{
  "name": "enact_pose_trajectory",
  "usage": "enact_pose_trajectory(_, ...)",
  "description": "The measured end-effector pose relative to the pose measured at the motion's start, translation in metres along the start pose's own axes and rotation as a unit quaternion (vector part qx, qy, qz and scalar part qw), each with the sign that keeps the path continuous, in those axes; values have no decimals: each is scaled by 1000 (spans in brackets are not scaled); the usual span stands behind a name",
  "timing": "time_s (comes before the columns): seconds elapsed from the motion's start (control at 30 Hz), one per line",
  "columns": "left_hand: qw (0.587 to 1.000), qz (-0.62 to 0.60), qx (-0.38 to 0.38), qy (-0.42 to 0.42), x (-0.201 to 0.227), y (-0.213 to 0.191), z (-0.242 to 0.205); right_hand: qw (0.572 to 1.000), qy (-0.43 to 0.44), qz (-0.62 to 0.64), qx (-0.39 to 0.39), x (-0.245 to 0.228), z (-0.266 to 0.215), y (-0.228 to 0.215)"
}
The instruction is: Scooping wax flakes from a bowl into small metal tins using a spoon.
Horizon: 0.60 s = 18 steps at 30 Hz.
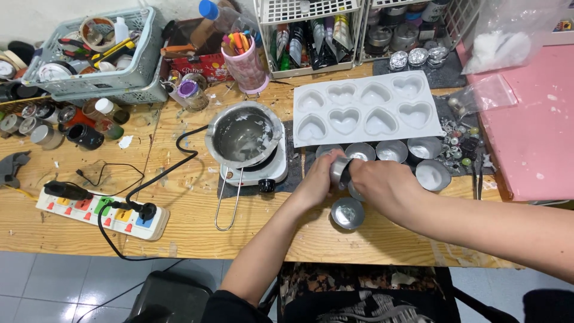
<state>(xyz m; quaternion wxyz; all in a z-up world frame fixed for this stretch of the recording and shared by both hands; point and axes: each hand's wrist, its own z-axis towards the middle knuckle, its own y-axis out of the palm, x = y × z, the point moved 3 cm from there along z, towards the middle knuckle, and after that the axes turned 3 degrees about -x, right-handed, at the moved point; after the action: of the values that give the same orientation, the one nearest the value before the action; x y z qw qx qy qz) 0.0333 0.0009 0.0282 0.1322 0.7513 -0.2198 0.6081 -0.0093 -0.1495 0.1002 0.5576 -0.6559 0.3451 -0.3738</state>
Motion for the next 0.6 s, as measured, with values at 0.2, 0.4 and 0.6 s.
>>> enact_pose_trajectory(0.2,998,-48,-19,20,-8,0,4,993,1,117,-2,-1,2,0)
enact_pose_trajectory(0.4,995,-39,-21,87,-5,-2,1,987,-27,155,-40,0,7,-4)
enact_pose_trajectory(0.6,986,-89,-82,116,2,-2,-4,973,24,199,-115,-3,7,-16)
